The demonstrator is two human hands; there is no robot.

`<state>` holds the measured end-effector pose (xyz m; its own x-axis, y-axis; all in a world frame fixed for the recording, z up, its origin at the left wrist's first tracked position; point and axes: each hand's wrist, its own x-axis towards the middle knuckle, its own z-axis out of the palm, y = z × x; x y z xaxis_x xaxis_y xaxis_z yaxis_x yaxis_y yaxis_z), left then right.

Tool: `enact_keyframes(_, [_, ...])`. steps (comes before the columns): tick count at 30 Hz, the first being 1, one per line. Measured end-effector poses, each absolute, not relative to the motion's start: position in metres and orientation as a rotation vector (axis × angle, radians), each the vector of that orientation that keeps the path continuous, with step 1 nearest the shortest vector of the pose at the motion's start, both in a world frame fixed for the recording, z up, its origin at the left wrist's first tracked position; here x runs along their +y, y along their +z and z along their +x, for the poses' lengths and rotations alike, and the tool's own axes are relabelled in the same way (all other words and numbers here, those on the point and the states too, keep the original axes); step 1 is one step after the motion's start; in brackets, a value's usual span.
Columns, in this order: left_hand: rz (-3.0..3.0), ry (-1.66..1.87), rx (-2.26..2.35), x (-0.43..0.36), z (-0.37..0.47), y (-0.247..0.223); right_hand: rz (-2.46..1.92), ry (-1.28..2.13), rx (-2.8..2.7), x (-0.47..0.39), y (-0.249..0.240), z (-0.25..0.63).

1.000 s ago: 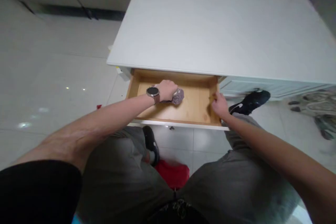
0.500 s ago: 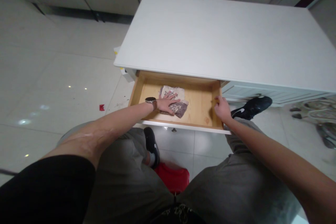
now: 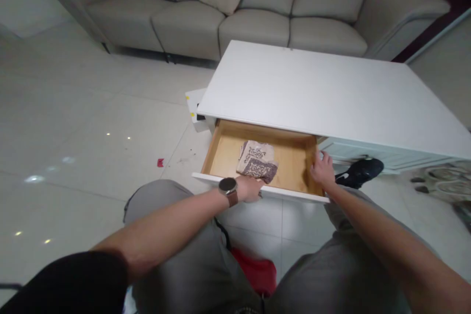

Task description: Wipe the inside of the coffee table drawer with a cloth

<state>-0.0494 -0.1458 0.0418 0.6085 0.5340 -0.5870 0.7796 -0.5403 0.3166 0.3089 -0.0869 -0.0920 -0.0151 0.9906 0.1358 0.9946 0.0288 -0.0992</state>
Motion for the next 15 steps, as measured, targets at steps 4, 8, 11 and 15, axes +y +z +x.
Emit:
enact_keyframes(4, [2.346,-0.397,1.025,-0.147,-0.061,0.017,-1.77,0.057,-2.518,-0.085,-0.073,0.266])
enact_keyframes(8, [2.342,-0.321,0.952,-0.145,-0.065,0.002,-1.573,0.562,-2.821,-0.073,-0.071,0.182])
enact_keyframes(11, [2.312,-0.337,0.984,-0.148,-0.064,0.0,-1.772,0.806,-2.866,-0.063,-0.084,0.119])
enact_keyframes(15, [2.228,-0.395,1.022,-0.152,-0.062,0.003,-1.8,0.652,-2.852,-0.05,-0.096,0.065])
